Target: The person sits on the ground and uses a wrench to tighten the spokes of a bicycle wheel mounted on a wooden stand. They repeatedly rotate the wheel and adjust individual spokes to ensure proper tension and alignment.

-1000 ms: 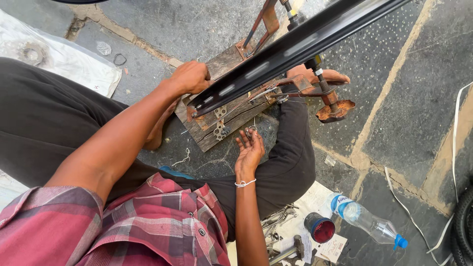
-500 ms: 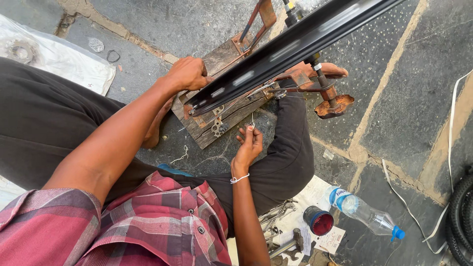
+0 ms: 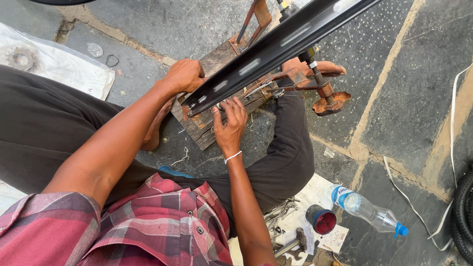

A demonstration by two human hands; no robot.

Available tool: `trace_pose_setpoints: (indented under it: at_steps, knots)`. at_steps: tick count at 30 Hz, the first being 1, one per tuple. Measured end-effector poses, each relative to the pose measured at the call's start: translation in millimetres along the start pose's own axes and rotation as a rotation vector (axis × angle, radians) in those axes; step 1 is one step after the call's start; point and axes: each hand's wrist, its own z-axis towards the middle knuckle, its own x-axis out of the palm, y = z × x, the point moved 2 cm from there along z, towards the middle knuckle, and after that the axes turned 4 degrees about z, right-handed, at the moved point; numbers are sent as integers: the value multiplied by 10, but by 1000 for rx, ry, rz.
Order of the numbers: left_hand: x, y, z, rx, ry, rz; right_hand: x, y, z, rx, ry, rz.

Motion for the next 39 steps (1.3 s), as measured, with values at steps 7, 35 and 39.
trace_pose_setpoints:
  at_steps: [7, 35, 39]
  knots:
    - [-822, -536, -395, 64, -614, -1068, 144, -96, 16, 26, -55, 89]
    - [-994, -1234, -2148, 400, -840, -195, 109, -112, 99, 67, -71, 115]
    - [-1598, -1555, -2428, 634, -1001, -276, 119, -92, -11, 73, -57, 110]
